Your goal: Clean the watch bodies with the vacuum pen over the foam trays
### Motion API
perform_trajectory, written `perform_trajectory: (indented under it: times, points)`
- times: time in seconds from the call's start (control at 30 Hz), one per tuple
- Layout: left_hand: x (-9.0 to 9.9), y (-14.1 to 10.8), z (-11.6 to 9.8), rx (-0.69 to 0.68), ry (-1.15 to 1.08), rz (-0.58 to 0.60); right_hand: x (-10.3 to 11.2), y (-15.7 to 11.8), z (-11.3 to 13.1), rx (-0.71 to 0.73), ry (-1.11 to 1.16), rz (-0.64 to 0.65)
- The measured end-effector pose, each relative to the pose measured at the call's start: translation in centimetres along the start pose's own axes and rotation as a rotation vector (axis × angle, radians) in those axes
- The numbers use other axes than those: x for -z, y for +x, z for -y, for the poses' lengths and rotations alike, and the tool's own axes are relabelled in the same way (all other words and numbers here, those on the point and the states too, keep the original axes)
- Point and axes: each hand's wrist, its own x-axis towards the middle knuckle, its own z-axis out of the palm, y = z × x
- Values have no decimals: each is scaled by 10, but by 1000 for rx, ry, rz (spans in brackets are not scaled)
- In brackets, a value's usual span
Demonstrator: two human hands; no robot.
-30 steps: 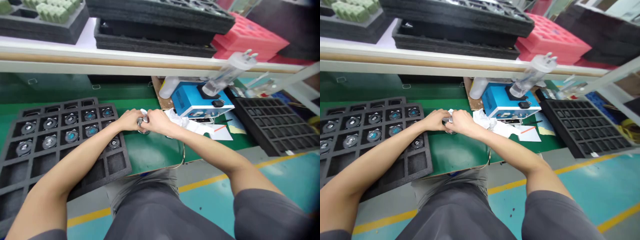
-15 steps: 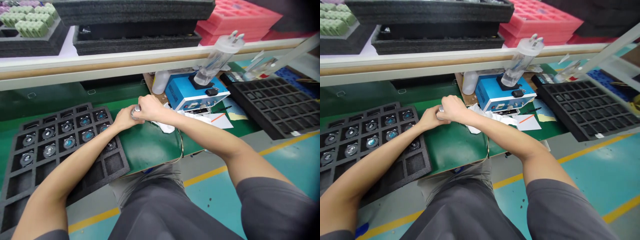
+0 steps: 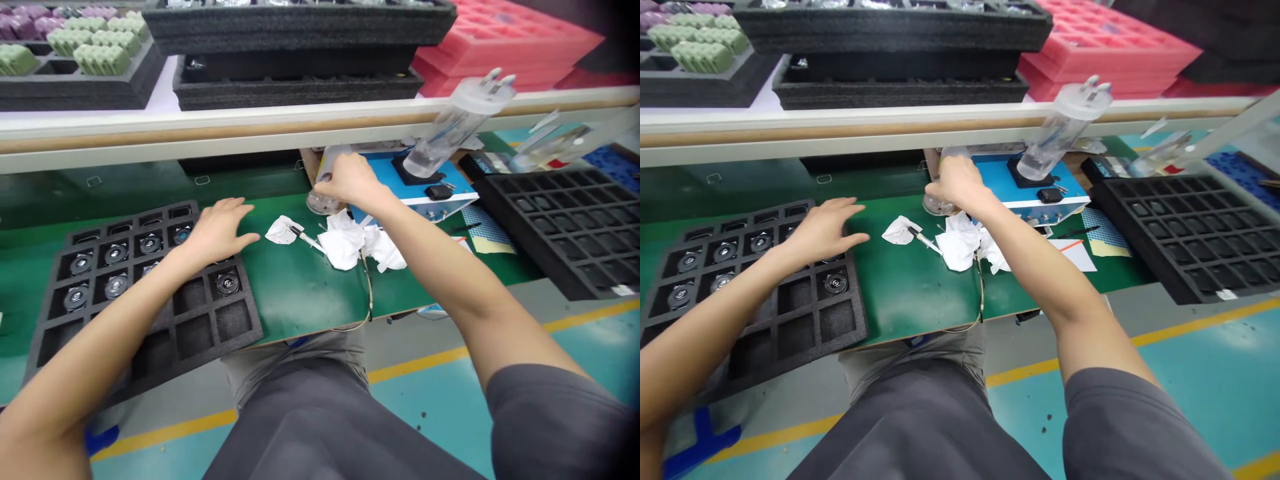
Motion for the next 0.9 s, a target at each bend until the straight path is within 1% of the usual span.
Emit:
perform_trajectory:
  times: [0.03, 0.1, 0.2, 0.27, 0.3, 0.37, 0.43, 0.47, 0.5, 0.53, 0.57, 0.6, 0.63, 0.67, 0.7, 0.73, 0.77, 0.8, 0.9]
  points:
    - [5, -21, 8, 24, 52, -34, -4, 1, -4, -30, -4, -7]
    - [12, -65, 24, 98, 136, -52, -15, 3, -10, -73, -11, -20]
    - [21, -137, 44, 277, 235, -28, -26, 2, -18, -106, -25, -16]
    - [24, -188, 52, 426, 239, -74, -24, -2, -21, -130, -43, 5]
    - [24, -213, 54, 514, 216, -124, -21, -5, -21, -148, -55, 15]
    - [18, -259, 56, 768, 142, -247, -13, -16, -16, -180, -78, 15]
    - [6, -295, 56, 1054, -8, -410, -10, -38, -2, -176, -74, -26]
    - [-2, -309, 56, 1166, -128, -514, -13, -52, 8, -145, -41, -43]
    - [-10, -320, 58, 1237, -280, -629, -21, -70, 20, -117, 40, -49]
    - [-17, -328, 60, 1259, -452, -740, -32, -90, 34, -32, 184, -3]
    - [-23, -334, 63, 1238, -630, -819, -47, -111, 49, 56, 388, 68]
    - [-27, -338, 67, 1195, -799, -850, -64, -131, 64, 114, 623, 180]
    - [-29, -341, 72, 1144, -945, -844, -81, -151, 79, 117, 853, 318]
    - [-29, -343, 76, 1097, -1064, -812, -97, -168, 94, 44, 1056, 430]
    - [-28, -344, 81, 1062, -1155, -774, -110, -181, 108, -51, 1199, 498]
    - [-25, -343, 84, 1042, -1216, -744, -121, -192, 121, -114, 1304, 526]
    - [-22, -341, 87, 1038, -1253, -717, -128, -199, 133, -160, 1381, 518]
    - [-20, -338, 89, 1043, -1269, -697, -132, -203, 142, -173, 1431, 486]
    - [-19, -326, 89, 1045, -1289, -624, -132, -205, 157, -149, 1517, 367]
